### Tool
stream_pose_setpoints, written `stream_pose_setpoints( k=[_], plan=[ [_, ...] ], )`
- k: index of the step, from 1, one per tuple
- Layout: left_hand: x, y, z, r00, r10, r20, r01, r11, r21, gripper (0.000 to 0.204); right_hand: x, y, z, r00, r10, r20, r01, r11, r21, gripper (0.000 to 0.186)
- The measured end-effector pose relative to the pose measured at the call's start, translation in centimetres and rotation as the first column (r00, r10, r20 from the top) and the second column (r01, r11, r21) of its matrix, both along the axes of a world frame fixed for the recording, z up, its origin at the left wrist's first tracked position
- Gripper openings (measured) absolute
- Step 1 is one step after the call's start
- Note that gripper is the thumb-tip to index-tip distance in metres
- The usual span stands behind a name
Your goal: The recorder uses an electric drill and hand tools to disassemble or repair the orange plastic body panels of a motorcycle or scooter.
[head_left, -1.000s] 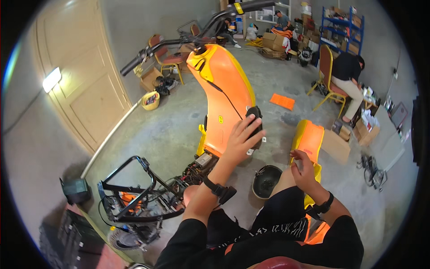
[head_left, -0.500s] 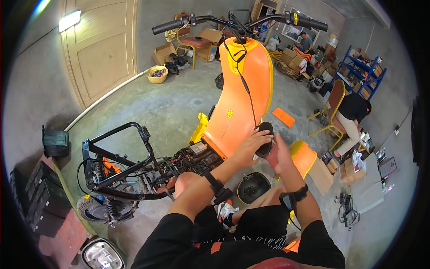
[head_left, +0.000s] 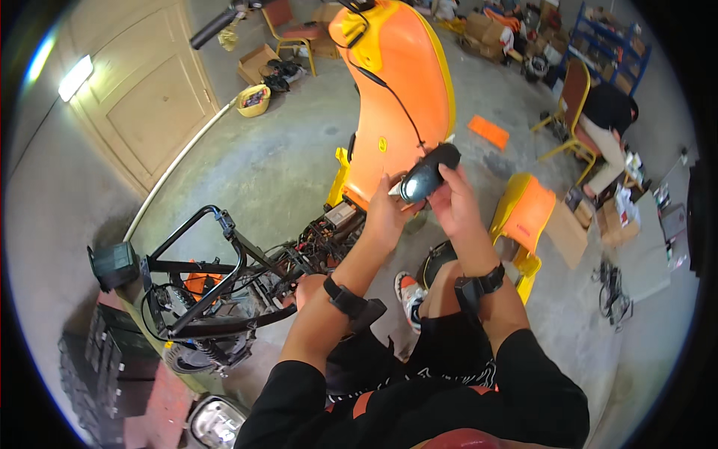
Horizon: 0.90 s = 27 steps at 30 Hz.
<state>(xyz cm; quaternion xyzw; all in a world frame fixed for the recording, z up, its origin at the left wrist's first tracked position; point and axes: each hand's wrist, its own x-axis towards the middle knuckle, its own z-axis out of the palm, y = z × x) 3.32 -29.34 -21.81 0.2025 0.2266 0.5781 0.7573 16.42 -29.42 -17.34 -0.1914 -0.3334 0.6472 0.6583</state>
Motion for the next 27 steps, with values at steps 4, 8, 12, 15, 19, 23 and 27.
stream_pose_setpoints(
  k=[4, 8, 12, 15, 19, 23, 27],
  plan=[
    [0.4, -1.1, 0.4, 0.992, -0.111, 0.062, 0.100, 0.983, 0.154, 0.065, 1.1, 0.7, -0.2, 1.000, 0.009, -0.005, -0.009, 1.000, 0.006, 0.044],
    [0.8, -1.4, 0.1, 0.991, -0.133, 0.034, 0.133, 0.991, -0.003, 0.055, 2.5, -0.3, -1.0, 0.923, 0.044, 0.381, -0.072, 0.996, 0.060, 0.039],
    [2.1, 0.2, -1.1, 0.982, -0.182, 0.044, 0.184, 0.981, -0.056, 0.044, 4.8, -1.4, -2.6, 0.510, -0.496, 0.702, -0.369, 0.611, 0.700, 0.043],
    [2.2, 1.6, -1.4, 0.958, -0.281, 0.055, 0.280, 0.959, 0.036, 0.038, 10.2, -2.9, -5.6, 0.434, -0.470, 0.769, -0.252, 0.756, 0.604, 0.047],
    [1.0, 3.9, -1.4, 0.939, -0.225, 0.261, 0.235, 0.972, -0.008, 0.039, 26.4, -4.8, -15.2, 0.414, -0.352, 0.840, 0.216, 0.934, 0.285, 0.053],
    [-0.9, 4.4, -1.9, 0.974, -0.199, 0.106, 0.203, 0.979, -0.031, 0.042, 39.8, -14.8, -31.7, -0.413, 0.481, 0.773, 0.696, 0.714, -0.073, 0.051],
    [-2.4, 3.7, -1.8, 0.966, -0.243, 0.090, 0.244, 0.970, 0.003, 0.043, 40.7, -30.3, -42.3, -0.125, 0.653, 0.747, 0.864, 0.441, -0.241, 0.070]
  ],
)
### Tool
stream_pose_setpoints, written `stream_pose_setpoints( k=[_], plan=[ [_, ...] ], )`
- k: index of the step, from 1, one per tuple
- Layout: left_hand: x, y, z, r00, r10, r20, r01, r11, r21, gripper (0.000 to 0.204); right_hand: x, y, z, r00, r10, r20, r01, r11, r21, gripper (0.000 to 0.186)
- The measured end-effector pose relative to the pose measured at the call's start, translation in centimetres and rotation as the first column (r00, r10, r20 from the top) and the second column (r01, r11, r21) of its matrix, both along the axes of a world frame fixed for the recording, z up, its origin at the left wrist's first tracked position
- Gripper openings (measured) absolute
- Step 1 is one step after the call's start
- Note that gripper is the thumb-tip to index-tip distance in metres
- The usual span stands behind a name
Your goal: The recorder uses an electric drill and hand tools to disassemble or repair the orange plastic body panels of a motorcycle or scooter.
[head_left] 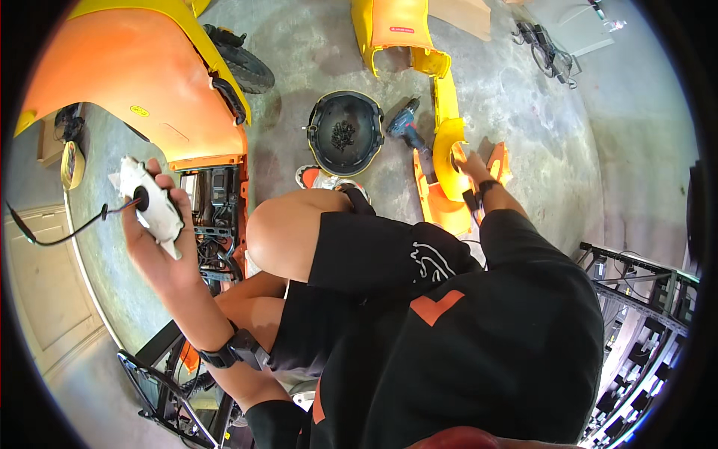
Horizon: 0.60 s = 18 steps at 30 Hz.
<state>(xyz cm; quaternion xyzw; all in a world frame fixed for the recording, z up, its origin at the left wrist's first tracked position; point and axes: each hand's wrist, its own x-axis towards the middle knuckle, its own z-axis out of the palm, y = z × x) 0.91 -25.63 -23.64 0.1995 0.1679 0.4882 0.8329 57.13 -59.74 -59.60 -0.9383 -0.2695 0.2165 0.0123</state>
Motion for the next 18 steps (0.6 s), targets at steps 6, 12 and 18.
stream_pose_setpoints(
  k=[6, 12, 18],
  plan=[
    [0.0, -0.5, 0.2, 1.000, 0.013, -0.015, -0.013, 1.000, 0.001, 0.044, -5.3, -3.5, -2.1, 0.979, -0.193, -0.060, 0.201, 0.963, 0.180, 0.064],
    [0.7, -0.8, -0.4, 0.994, 0.037, -0.103, -0.040, 0.999, -0.023, 0.040, -7.1, -2.8, 1.1, 0.998, 0.011, 0.055, -0.011, 1.000, -0.001, 0.026],
    [-1.2, -1.2, -1.6, 1.000, -0.020, -0.008, 0.019, 0.999, -0.038, 0.045, -9.4, -3.3, 3.3, 0.987, 0.085, 0.133, -0.102, 0.986, 0.129, 0.023]
  ],
)
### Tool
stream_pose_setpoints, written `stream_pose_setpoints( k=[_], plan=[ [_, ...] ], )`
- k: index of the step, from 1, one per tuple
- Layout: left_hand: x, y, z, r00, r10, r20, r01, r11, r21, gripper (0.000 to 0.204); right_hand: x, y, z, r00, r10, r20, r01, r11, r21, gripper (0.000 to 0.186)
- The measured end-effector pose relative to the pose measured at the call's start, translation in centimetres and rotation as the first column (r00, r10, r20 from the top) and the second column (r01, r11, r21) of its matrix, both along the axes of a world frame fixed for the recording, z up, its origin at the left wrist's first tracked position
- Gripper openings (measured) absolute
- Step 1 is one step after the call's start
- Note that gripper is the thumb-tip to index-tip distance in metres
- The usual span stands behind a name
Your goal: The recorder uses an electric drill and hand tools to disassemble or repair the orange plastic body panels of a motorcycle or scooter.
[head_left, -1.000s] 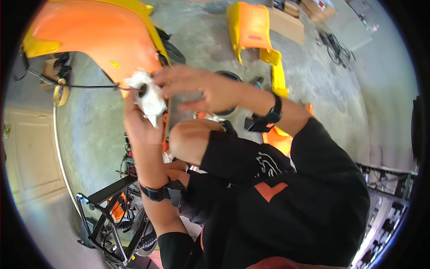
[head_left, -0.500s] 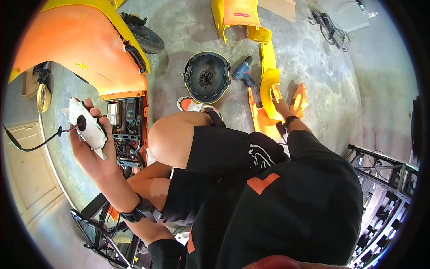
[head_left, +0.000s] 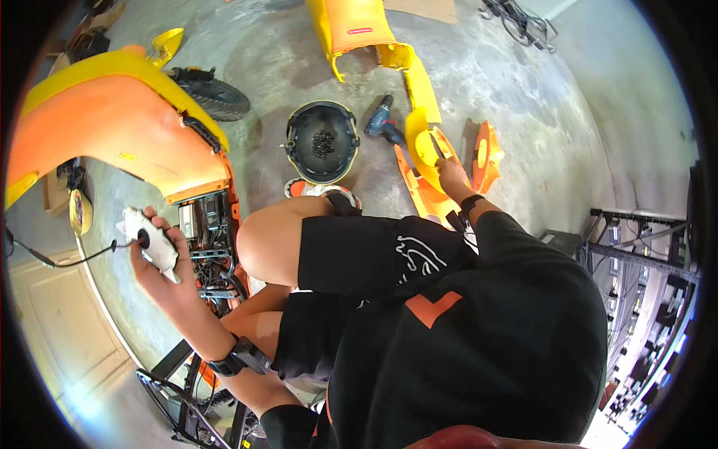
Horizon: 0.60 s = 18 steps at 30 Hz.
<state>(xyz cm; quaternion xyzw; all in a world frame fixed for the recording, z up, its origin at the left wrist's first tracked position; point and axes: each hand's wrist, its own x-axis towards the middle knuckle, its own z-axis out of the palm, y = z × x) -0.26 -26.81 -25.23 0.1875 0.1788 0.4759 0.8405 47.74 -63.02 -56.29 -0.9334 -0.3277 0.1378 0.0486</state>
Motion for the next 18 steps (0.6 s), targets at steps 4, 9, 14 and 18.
stream_pose_setpoints(
  k=[4, 9, 14, 18],
  plan=[
    [-1.2, -0.4, -0.3, 0.999, -0.031, 0.021, 0.031, 0.999, -0.012, 0.047, 0.8, 1.0, 0.2, 0.991, 0.027, -0.130, 0.012, 0.958, 0.286, 0.024],
    [-1.3, -1.2, 0.1, 1.000, 0.026, 0.000, -0.026, 0.998, -0.061, 0.046, 2.4, 3.2, -2.6, 0.952, -0.157, -0.263, 0.201, 0.968, 0.149, 0.026],
    [-1.2, -1.3, -0.1, 0.993, 0.088, -0.082, -0.092, 0.994, -0.050, 0.045, 2.8, 0.2, -4.6, 0.821, -0.310, -0.479, 0.429, 0.888, 0.162, 0.050],
    [-1.2, -1.2, -0.2, 0.996, 0.070, -0.063, -0.073, 0.997, -0.040, 0.046, 4.0, -4.4, -5.5, 0.865, -0.352, -0.358, 0.483, 0.778, 0.401, 0.055]
  ],
)
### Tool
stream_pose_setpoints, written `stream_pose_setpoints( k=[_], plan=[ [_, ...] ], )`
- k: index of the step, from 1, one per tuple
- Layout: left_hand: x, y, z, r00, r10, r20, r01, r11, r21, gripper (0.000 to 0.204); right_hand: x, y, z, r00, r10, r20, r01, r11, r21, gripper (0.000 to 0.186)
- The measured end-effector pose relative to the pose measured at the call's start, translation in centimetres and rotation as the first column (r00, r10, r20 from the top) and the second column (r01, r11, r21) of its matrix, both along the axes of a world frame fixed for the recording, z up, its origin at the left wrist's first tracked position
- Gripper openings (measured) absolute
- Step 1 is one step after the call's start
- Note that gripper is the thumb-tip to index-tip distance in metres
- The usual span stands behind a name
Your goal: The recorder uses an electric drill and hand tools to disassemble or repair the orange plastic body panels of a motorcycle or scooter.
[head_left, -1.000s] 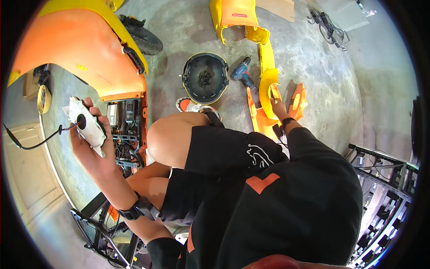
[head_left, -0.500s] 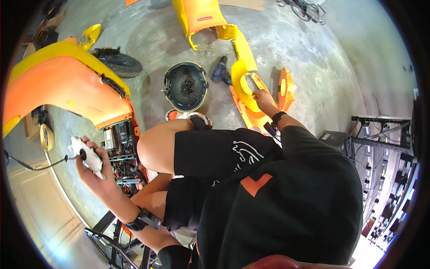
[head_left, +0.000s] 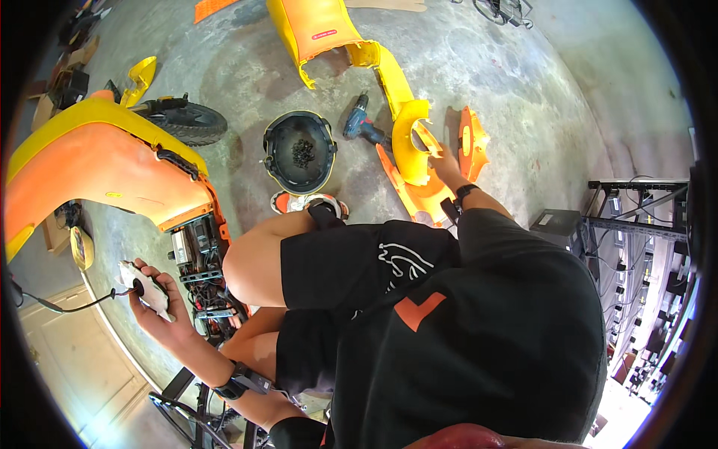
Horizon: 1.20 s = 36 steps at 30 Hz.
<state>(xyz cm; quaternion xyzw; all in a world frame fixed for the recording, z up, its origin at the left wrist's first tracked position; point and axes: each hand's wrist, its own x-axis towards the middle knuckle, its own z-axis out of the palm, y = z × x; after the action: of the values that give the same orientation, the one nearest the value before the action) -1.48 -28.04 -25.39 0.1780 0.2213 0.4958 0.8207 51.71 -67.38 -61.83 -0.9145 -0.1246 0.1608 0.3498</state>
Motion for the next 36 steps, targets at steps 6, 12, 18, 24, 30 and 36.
stream_pose_setpoints(
  k=[6, 12, 18, 24, 30, 36],
  plan=[
    [1.6, -0.8, 0.7, 0.975, 0.125, -0.186, -0.120, 0.992, 0.040, 0.045, 4.9, -6.2, -2.1, 0.998, -0.035, 0.048, 0.058, 0.752, -0.656, 0.050],
    [3.5, -2.4, 0.4, 0.997, 0.064, 0.032, -0.064, 0.998, -0.001, 0.046, 5.8, -3.2, -2.0, 0.991, 0.136, 0.008, -0.085, 0.662, -0.745, 0.045],
    [4.3, -2.9, 1.3, 0.997, -0.022, 0.072, 0.011, 0.990, 0.143, 0.062, 8.2, -1.5, -0.7, 0.976, 0.207, 0.073, -0.068, 0.599, -0.798, 0.041],
    [3.9, -3.2, 1.2, 0.997, 0.013, 0.072, -0.024, 0.988, 0.152, 0.058, 9.3, -1.5, 1.9, 0.974, 0.160, 0.161, 0.025, 0.630, -0.777, 0.037],
    [2.9, -3.5, 2.4, 0.994, 0.022, 0.103, -0.036, 0.989, 0.143, 0.051, 9.9, -1.2, 6.5, 0.944, 0.064, 0.323, 0.176, 0.730, -0.660, 0.034],
    [0.6, -4.3, 3.6, 0.999, 0.046, 0.021, -0.050, 0.973, 0.224, 0.051, 9.9, 1.0, 15.1, 0.859, -0.028, 0.511, 0.245, 0.899, -0.362, 0.031]
  ],
)
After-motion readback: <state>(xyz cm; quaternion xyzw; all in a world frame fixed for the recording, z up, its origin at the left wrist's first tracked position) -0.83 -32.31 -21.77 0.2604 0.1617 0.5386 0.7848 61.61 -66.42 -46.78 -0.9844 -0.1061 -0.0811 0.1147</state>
